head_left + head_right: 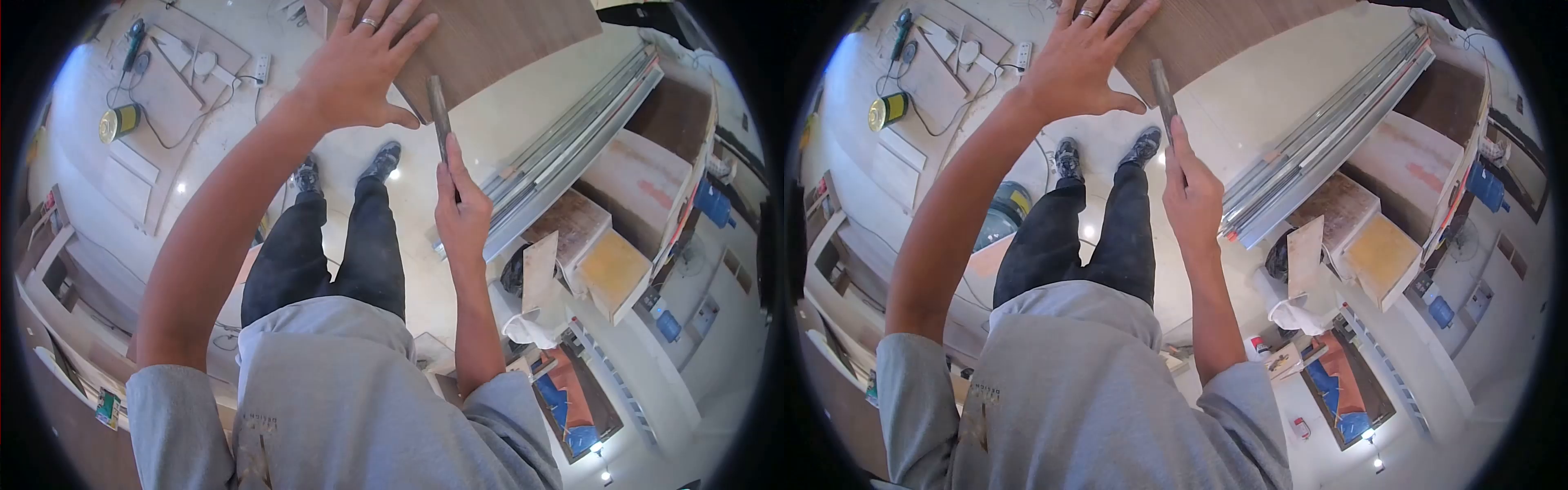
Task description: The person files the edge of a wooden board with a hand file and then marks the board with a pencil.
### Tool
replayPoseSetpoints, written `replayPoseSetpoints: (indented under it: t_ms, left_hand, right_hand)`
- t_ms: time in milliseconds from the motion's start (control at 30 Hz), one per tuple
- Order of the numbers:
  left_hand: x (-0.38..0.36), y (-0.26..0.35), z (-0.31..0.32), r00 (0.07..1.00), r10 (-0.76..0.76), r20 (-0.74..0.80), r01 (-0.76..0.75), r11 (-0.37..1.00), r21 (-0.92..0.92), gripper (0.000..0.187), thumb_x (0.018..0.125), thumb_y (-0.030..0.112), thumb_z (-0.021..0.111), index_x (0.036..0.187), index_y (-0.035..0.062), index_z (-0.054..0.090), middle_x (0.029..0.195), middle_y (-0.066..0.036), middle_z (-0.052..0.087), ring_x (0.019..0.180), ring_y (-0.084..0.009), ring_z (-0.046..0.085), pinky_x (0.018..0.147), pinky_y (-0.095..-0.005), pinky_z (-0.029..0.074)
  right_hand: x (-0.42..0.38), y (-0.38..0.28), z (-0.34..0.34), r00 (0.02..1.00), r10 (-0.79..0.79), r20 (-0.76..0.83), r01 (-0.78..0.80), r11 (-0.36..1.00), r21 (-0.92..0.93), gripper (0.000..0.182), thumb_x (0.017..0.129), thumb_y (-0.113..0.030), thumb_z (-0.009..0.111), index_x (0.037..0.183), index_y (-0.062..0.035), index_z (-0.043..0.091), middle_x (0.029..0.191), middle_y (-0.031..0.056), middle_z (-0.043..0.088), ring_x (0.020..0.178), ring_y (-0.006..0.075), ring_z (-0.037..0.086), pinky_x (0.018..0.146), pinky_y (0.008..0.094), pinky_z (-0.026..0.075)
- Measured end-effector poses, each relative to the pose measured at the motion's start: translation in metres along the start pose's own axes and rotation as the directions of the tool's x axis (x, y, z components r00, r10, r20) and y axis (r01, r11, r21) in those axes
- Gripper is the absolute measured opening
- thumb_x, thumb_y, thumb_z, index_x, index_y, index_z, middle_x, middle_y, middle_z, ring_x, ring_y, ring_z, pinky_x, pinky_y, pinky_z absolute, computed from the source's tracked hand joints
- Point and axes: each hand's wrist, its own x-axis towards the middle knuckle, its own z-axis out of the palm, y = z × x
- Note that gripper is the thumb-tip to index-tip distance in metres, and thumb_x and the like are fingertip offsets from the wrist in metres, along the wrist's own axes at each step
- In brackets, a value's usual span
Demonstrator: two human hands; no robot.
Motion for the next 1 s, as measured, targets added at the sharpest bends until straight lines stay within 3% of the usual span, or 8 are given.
replayPoseSetpoints:
  t_ms: [67, 167, 367, 567, 700, 767, 867, 1000]
  left_hand:
    - [0.001, 0.003, 0.004, 1.0, -0.018, -0.01, 0.018, 0.999, 0.034, 0.139, 0.071, 0.075, 0.091, 0.174, -0.0009, 0.035, 0.18, -0.033, 0.028, 0.17, -0.0568, 0.015, 0.137, -0.0729, 0.006]
    - [0.0, 0.004, 0.003, 1.0, -0.014, -0.023, 0.015, 1.0, 0.022, 0.138, 0.072, 0.075, 0.09, 0.173, -0.001, 0.035, 0.18, -0.033, 0.028, 0.17, -0.0572, 0.014, 0.137, -0.0734, 0.006]
    - [-0.001, 0.003, 0.003, 0.999, -0.015, -0.032, 0.015, 1.0, -0.01, 0.138, 0.071, 0.075, 0.09, 0.173, -0.0011, 0.036, 0.18, -0.033, 0.029, 0.17, -0.0563, 0.015, 0.137, -0.0733, 0.005]
    - [0.0, 0.005, 0.001, 1.0, -0.021, -0.017, 0.022, 0.999, 0.024, 0.14, 0.07, 0.074, 0.091, 0.173, -0.0023, 0.035, 0.179, -0.032, 0.031, 0.17, -0.0551, 0.017, 0.137, -0.0724, 0.007]
    - [0.001, 0.002, 0.003, 0.998, -0.033, -0.046, 0.034, 0.999, 0.006, 0.144, 0.068, 0.072, 0.094, 0.174, -0.0044, 0.031, 0.179, -0.031, 0.032, 0.17, -0.0543, 0.018, 0.137, -0.0707, 0.008]
    - [0.0, 0.004, 0.002, 0.998, -0.04, -0.046, 0.038, 0.999, -0.038, 0.147, 0.068, 0.071, 0.095, 0.174, -0.0051, 0.029, 0.179, -0.031, 0.032, 0.17, -0.0541, 0.019, 0.138, -0.0699, 0.008]
    - [0.002, 0.006, -0.001, 0.997, -0.032, -0.068, 0.03, 0.999, -0.043, 0.149, 0.067, 0.071, 0.095, 0.176, -0.0045, 0.026, 0.179, -0.031, 0.031, 0.17, -0.0542, 0.018, 0.138, -0.0699, 0.008]
    - [0.003, 0.008, -0.018, 0.996, -0.062, 0.069, 0.068, 0.993, -0.093, 0.15, 0.068, 0.072, 0.095, 0.176, -0.0043, 0.024, 0.18, -0.031, 0.03, 0.17, -0.0541, 0.016, 0.138, -0.07, 0.007]
  right_hand:
    - [0.026, -0.006, 0.008, 0.999, -0.031, -0.026, 0.03, 0.999, -0.031, 0.048, 0.115, -0.012, 0.068, 0.161, -0.0221, 0.067, 0.076, 0.0053, 0.049, 0.073, 0.0068, 0.044, 0.066, 0.0256, 0.044]
    - [0.036, -0.006, 0.014, 0.994, -0.086, -0.063, 0.085, 0.996, -0.01, 0.049, 0.111, -0.008, 0.071, 0.159, -0.0186, 0.068, 0.076, 0.0207, 0.058, 0.066, 0.012, 0.045, 0.064, 0.0289, 0.047]
    - [0.003, 0.013, 0.02, 0.984, -0.156, -0.085, 0.156, 0.988, -0.006, 0.047, 0.111, -0.008, 0.071, 0.158, -0.0171, 0.068, 0.074, 0.0188, 0.054, 0.065, 0.0137, 0.044, 0.063, 0.0299, 0.047]
    - [0.03, -0.014, 0.016, 0.996, -0.073, -0.056, 0.07, 0.996, -0.062, 0.047, 0.111, -0.006, 0.07, 0.158, -0.0133, 0.068, 0.076, 0.0205, 0.06, 0.066, 0.0133, 0.045, 0.065, 0.0289, 0.048]
    - [0.004, 0.003, 0.024, 0.99, -0.132, -0.049, 0.134, 0.991, 0.032, 0.046, 0.114, -0.009, 0.068, 0.16, -0.0109, 0.065, 0.078, 0.0099, 0.052, 0.074, 0.009, 0.04, 0.066, 0.0262, 0.043]
    - [0.019, -0.004, 0.025, 0.994, -0.089, -0.059, 0.09, 0.995, 0.029, 0.047, 0.114, -0.009, 0.068, 0.161, -0.0114, 0.064, 0.079, 0.01, 0.05, 0.075, 0.0088, 0.04, 0.067, 0.026, 0.043]
    - [0.041, -0.011, 0.024, 0.997, -0.034, -0.073, 0.039, 0.996, 0.077, 0.044, 0.111, -0.004, 0.067, 0.155, -0.0106, 0.07, 0.1, 0.0271, 0.077, 0.072, 0.0114, 0.047, 0.071, 0.0276, 0.049]
    - [0.014, -0.007, 0.022, 0.995, -0.053, -0.086, 0.051, 0.998, -0.032, 0.041, 0.111, -0.004, 0.069, 0.152, -0.0084, 0.072, 0.097, 0.0255, 0.076, 0.069, 0.0122, 0.044, 0.067, 0.0287, 0.048]
